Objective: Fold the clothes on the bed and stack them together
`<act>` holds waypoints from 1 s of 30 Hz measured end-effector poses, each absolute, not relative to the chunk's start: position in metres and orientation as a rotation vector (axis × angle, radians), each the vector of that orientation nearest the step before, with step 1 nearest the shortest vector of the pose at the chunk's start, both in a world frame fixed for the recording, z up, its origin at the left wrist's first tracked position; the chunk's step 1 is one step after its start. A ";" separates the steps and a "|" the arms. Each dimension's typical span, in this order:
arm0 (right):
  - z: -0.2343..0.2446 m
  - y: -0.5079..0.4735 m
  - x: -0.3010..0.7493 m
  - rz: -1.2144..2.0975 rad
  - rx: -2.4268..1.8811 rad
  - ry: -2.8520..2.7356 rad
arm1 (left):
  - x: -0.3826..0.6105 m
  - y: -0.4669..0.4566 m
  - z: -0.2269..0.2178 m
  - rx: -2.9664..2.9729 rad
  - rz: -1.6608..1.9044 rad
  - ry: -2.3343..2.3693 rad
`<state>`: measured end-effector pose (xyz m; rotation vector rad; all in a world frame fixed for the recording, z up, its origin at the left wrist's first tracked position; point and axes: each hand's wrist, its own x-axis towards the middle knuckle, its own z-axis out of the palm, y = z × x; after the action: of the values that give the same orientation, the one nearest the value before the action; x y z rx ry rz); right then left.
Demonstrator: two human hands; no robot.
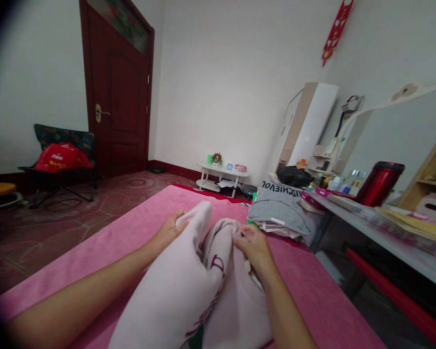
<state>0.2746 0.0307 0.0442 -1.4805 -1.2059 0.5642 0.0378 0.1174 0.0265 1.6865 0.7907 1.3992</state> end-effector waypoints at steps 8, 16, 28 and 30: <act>0.067 0.006 0.370 -0.452 -1.419 -0.519 | -0.034 0.177 0.072 1.547 2.211 1.174; 0.003 0.044 0.359 -0.167 -1.808 -1.057 | -0.038 0.217 -0.009 1.809 1.889 1.529; -0.019 0.050 0.332 -0.143 -1.990 -1.499 | -0.022 0.177 0.045 2.095 2.116 1.230; -0.015 0.049 0.337 -0.321 -1.883 -1.300 | -0.014 0.170 0.042 2.407 1.870 1.148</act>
<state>0.3370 0.0494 -0.0149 -1.8829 -1.2999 -0.3214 -0.0143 0.1703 0.0421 2.4068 1.1482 1.8702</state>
